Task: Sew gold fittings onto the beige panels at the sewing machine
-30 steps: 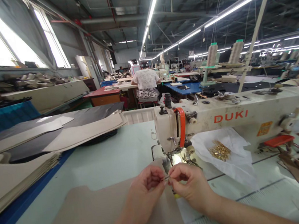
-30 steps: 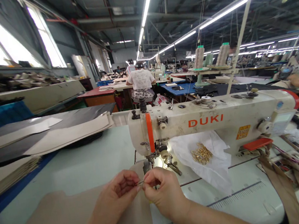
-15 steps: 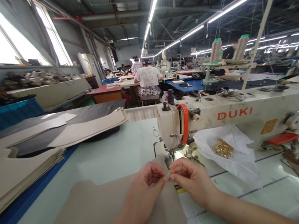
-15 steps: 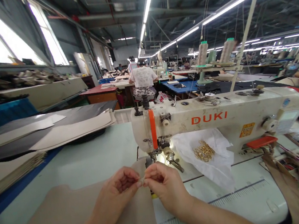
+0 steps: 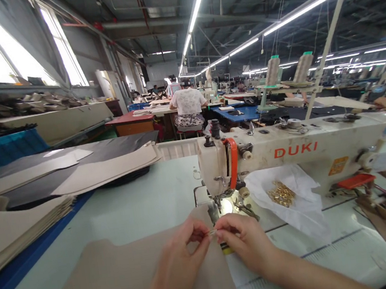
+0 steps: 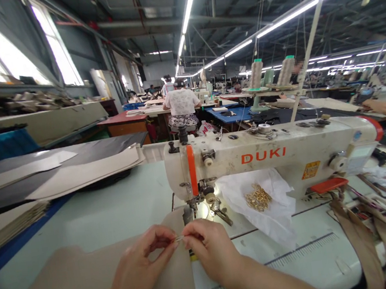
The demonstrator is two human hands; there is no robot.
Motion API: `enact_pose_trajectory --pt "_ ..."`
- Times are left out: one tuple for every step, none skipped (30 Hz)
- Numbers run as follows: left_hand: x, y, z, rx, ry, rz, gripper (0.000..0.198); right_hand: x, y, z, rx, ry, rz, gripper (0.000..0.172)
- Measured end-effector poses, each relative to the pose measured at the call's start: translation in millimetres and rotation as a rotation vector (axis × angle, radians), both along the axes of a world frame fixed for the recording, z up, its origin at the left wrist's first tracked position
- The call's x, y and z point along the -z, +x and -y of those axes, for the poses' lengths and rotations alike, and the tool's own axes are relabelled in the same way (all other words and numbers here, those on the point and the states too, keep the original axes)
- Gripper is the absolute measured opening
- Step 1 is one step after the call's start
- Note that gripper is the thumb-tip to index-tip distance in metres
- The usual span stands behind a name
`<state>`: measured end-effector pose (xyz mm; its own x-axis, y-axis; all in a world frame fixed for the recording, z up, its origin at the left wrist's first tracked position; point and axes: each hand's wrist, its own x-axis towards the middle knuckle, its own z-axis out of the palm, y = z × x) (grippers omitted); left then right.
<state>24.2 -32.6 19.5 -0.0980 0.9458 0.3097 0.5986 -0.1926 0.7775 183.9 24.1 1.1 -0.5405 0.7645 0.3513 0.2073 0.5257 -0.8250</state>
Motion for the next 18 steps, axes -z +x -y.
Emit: enact_pose_trajectory --pt "0.6 -0.8 -0.1 -0.001 0.015 -0.027 0.005 -0.2 0.3 0.0 0.0 0.033 0.006 0.014" --pt "1.5 -1.9 -0.2 -0.002 0.034 -0.055 0.006 -0.2 0.7 0.0 0.004 0.06 0.008 0.014" --pt "2.7 -3.3 -0.2 -0.005 0.059 -0.082 0.007 -0.1 1.1 -0.1 0.01 0.08 0.009 0.014" --pt "4.0 -4.8 -0.1 -0.011 0.084 -0.105 0.008 0.1 1.5 -0.4 0.017 0.094 0.01 0.014" --pt "5.4 -6.2 0.1 -0.019 0.106 -0.125 0.009 0.2 2.0 -0.6 0.025 0.104 0.01 0.014" --pt "6.6 -7.4 0.5 -0.024 0.123 -0.141 0.009 0.3 2.6 -0.8 0.03 0.111 0.009 0.014" --pt "7.5 -8.3 1.0 -0.023 0.132 -0.155 0.009 0.3 3.1 -1.0 0.031 0.118 0.01 0.014" --pt "7.9 -8.6 1.5 -0.016 0.137 -0.165 0.009 0.3 3.5 -1.1 0.027 0.125 0.013 0.014" --pt "7.9 -8.5 2.0 -0.008 0.135 -0.174 0.009 0.1 3.7 -1.1 0.022 0.133 0.017 0.014" --pt "7.4 -7.9 2.4 0.0 0.125 -0.177 0.009 0.0 3.8 -0.9 0.017 0.143 0.02 0.014" --pt "6.6 -7.0 2.4 0.001 0.108 -0.172 0.008 -0.1 3.7 -0.7 0.011 0.149 0.025 0.013" --pt "5.6 -5.7 2.2 -0.003 0.084 -0.157 0.007 -0.1 3.3 -0.4 0.008 0.153 0.027 0.013" --pt "4.5 -4.5 1.4 -0.008 0.056 -0.131 0.007 -0.1 2.8 0.0 0.007 0.151 0.027 0.013" --pt "3.6 -3.5 0.3 -0.01 0.026 -0.095 0.006 0.0 2.1 0.3 0.01 0.144 0.026 0.013" --pt "2.8 -3.0 -1.4 -0.007 -0.002 -0.054 0.006 0.2 1.4 0.6 0.014 0.131 0.027 0.013" --pt "2.1 -3.1 -3.3 0.003 -0.026 -0.011 0.006 0.3 0.9 0.8 0.02 0.111 0.029 0.014" --pt "1.3 -3.9 -5.6 0.022 -0.056 0.03 0.005 0.5 0.4 0.8 0.028 0.088 0.032 0.015" --pt "0.2 -5.6 -8.0 0.05 -0.09 0.067 0.005 0.6 0.2 0.6 0.036 0.064 0.036 0.015"
